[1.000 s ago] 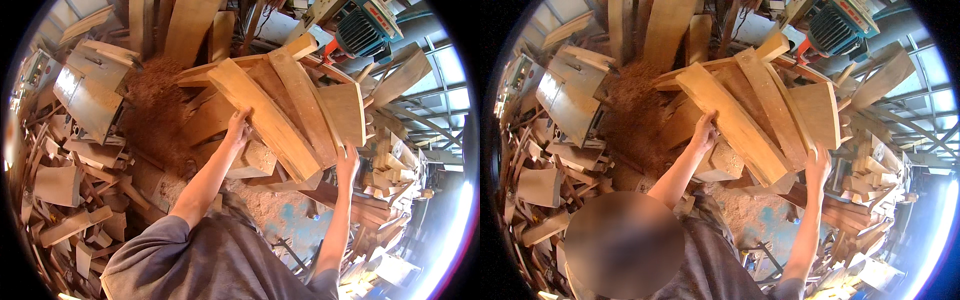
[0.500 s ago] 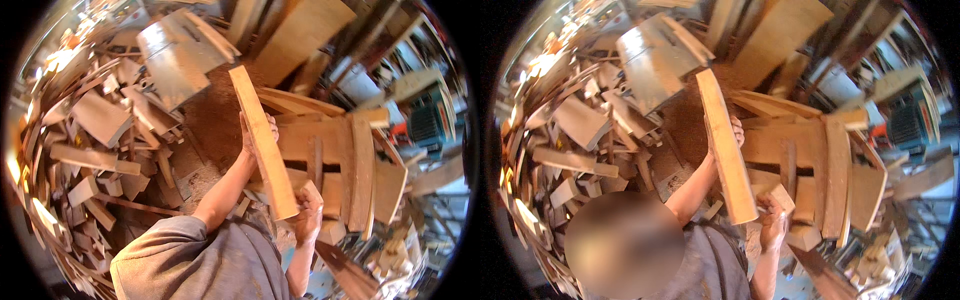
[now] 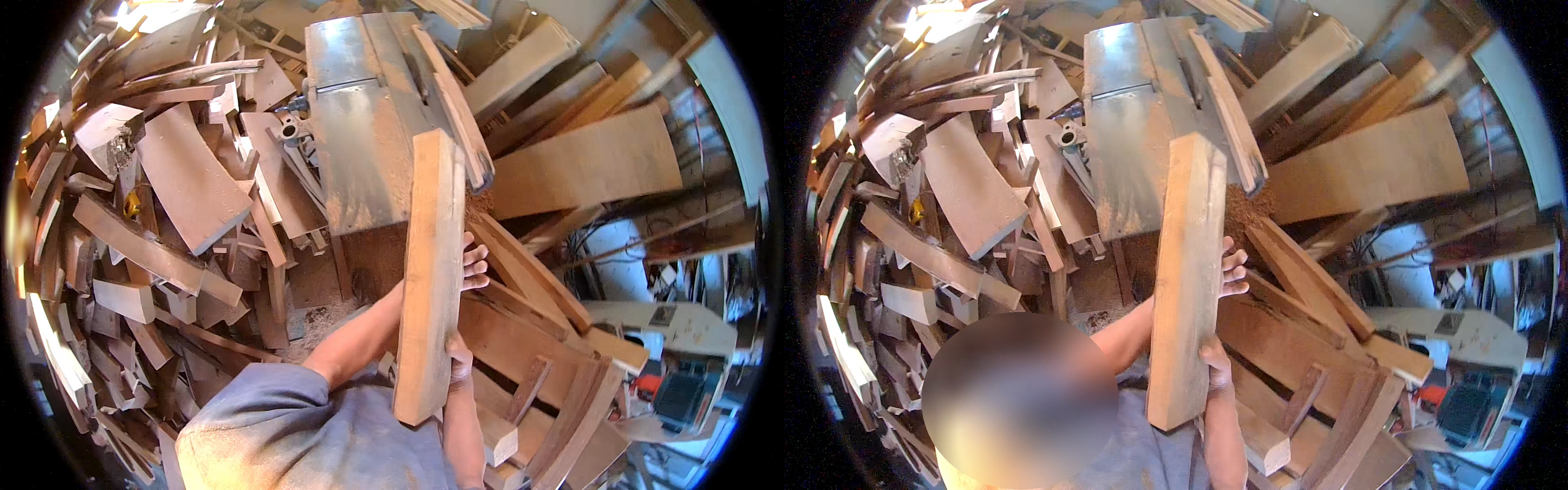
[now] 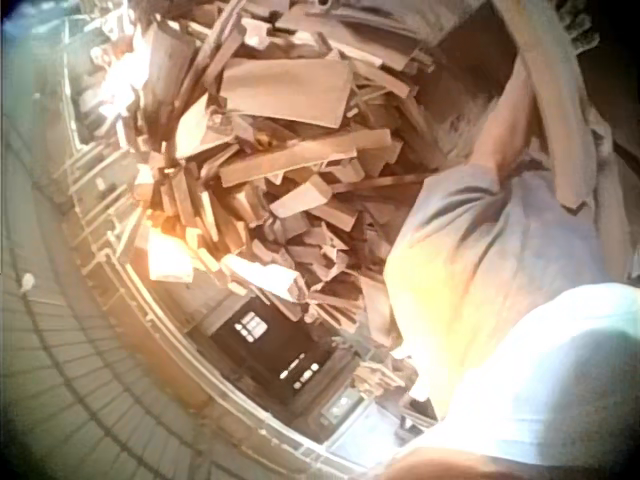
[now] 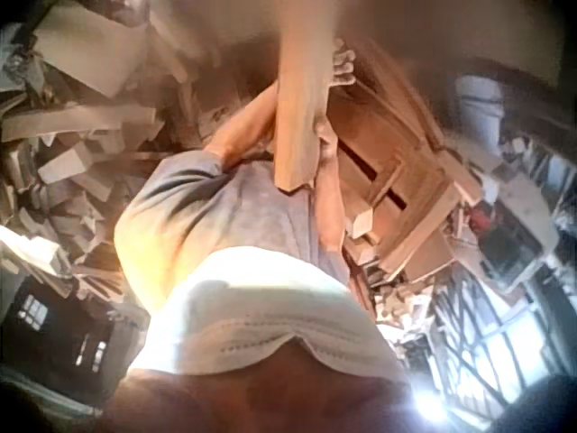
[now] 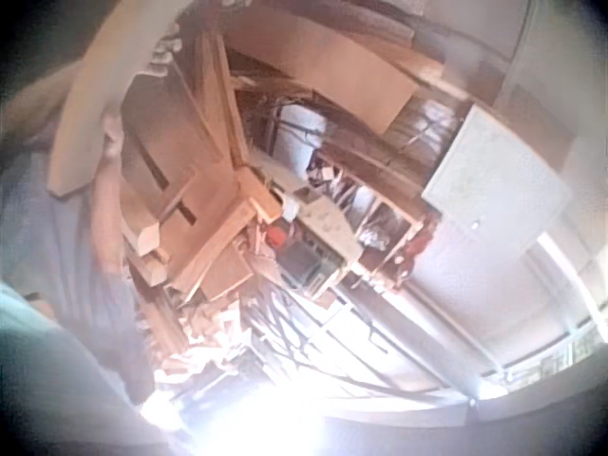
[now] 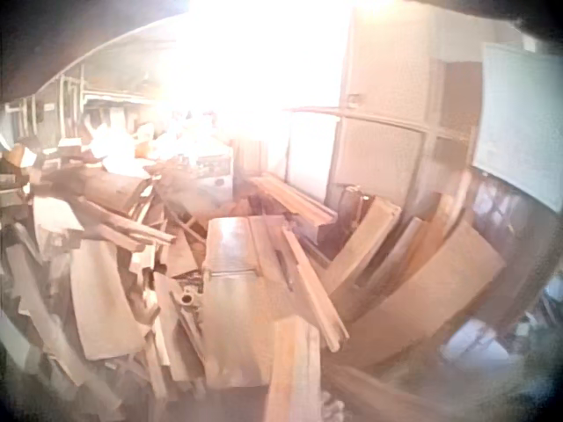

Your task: The person selects wooden planks from a pile and uses a table saw to cut them into smaller pieces. They measure a piece of wood with a tape measure and continue cutting various planks, stacking the finished pieces on the saw table.

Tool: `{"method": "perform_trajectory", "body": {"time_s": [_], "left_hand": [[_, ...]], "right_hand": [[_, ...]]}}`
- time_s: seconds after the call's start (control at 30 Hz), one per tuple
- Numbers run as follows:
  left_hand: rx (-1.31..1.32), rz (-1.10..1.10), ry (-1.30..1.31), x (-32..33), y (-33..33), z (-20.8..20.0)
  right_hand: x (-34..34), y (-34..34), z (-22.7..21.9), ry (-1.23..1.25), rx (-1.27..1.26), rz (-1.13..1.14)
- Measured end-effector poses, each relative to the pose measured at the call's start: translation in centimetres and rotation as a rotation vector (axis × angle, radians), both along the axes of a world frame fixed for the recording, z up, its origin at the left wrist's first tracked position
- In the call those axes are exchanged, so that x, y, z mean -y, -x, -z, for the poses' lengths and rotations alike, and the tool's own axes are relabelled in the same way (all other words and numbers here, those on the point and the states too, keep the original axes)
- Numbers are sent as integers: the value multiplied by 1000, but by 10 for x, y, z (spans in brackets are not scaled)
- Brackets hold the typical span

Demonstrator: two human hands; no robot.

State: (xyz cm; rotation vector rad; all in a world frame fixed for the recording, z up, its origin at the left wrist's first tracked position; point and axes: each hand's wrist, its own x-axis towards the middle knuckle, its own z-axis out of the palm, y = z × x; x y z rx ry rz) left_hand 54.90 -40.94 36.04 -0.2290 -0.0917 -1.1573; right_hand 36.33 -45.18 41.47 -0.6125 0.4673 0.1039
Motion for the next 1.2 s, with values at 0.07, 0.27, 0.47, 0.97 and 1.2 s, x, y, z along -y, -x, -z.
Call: {"method": "perform_trajectory", "body": {"time_s": [0.07,0.27,0.47,0.97,1.2], "left_hand": [[143,-74,-317,-21,-50,-2],[325,-542,-1597,-135,-154,103],[866,-611,-2348,-191,-137,157],[661,-503,-2296,-167,-187,144],[640,-515,-2185,-175,-198,125]], "right_hand": [[8,-48,7,238,35,-70],[8,-189,-20,977,90,-134],[-10,-286,23,1854,45,-259],[-75,-379,64,2156,-25,-596],[-75,-377,73,2126,-11,-565]]}}
